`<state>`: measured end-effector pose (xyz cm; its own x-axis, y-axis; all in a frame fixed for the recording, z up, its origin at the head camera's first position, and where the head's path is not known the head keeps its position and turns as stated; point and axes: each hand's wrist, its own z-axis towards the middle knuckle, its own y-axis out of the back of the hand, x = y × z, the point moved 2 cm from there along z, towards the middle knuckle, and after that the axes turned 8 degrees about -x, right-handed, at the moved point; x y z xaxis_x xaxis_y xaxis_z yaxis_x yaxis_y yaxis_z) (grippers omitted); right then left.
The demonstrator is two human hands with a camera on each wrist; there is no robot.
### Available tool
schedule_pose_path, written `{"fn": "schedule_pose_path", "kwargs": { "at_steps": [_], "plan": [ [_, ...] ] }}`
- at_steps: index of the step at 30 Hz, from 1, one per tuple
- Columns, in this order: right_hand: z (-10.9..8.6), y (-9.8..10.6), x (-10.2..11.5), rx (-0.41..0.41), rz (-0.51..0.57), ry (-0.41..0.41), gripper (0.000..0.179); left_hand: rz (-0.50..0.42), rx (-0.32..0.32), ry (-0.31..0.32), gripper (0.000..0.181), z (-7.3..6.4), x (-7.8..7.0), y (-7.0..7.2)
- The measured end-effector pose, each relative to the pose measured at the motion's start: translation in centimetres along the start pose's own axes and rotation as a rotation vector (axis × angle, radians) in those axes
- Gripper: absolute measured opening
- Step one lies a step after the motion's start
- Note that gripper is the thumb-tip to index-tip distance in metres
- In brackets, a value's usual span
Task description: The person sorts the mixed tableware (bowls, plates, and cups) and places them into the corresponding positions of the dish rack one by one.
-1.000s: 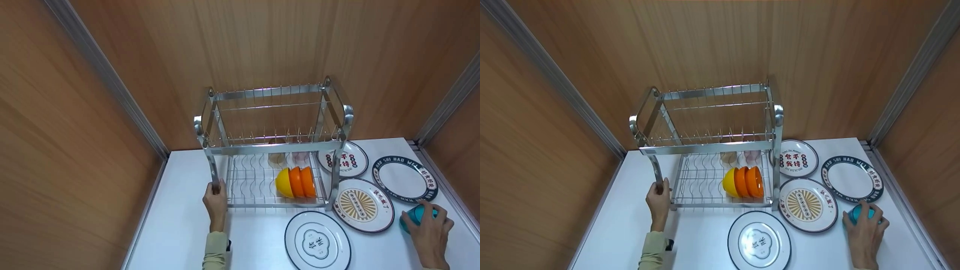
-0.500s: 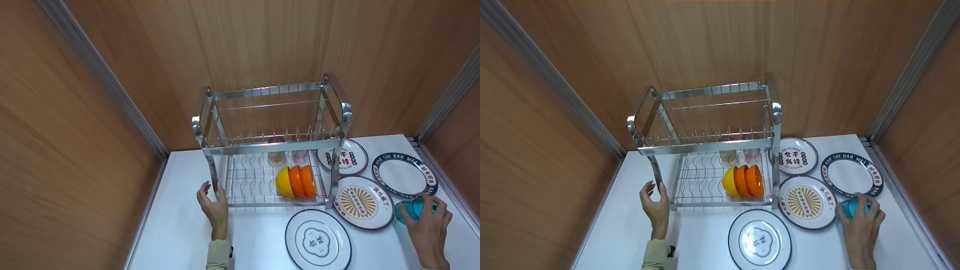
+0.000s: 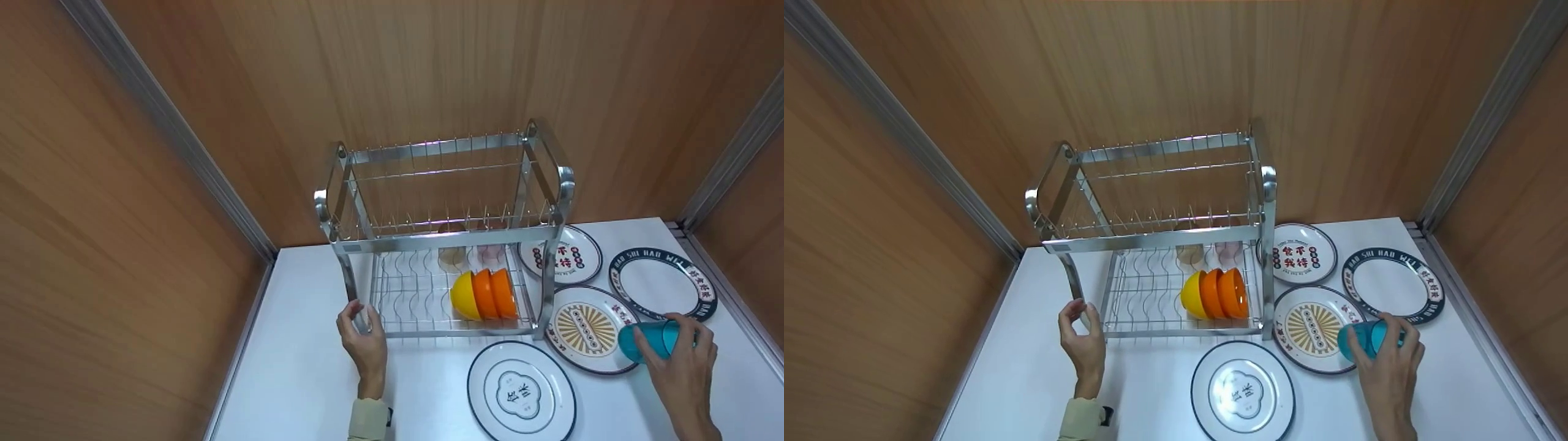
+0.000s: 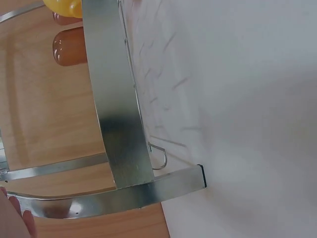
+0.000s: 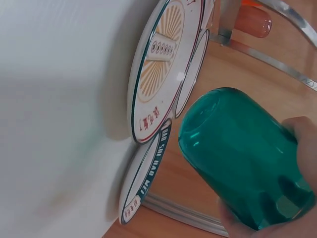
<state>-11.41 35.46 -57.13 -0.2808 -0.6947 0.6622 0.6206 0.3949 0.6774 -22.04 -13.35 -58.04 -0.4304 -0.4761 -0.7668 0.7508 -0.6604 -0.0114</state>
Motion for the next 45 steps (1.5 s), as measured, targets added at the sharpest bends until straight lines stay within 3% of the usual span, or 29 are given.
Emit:
{"fn": "schedule_pose_path", "kwargs": {
  "at_steps": [7,12,29,40,45],
  "plan": [
    [-0.9,-0.6,1.6,0.069,0.009,-0.062,0.068,-0.071,0.012,0.029,0.031,-1.4,-0.8,-0.7],
    [-1.6,-1.2,2.6,0.108,0.044,-0.074,0.068,-0.069,0.022,0.04,0.031,-2.3,-1.4,-1.0],
    [-4.3,-3.0,5.5,0.229,0.187,-0.066,0.069,-0.08,0.163,0.07,0.023,-5.4,-4.4,-2.4],
    [-6.0,-4.3,7.4,0.304,0.258,-0.023,0.07,-0.121,0.257,-0.015,0.021,-7.4,-6.7,-3.2],
    [-6.6,-4.8,8.4,0.318,0.298,-0.009,0.066,-0.148,0.302,-0.025,0.02,-8.2,-6.9,-3.5]
  ]
}}
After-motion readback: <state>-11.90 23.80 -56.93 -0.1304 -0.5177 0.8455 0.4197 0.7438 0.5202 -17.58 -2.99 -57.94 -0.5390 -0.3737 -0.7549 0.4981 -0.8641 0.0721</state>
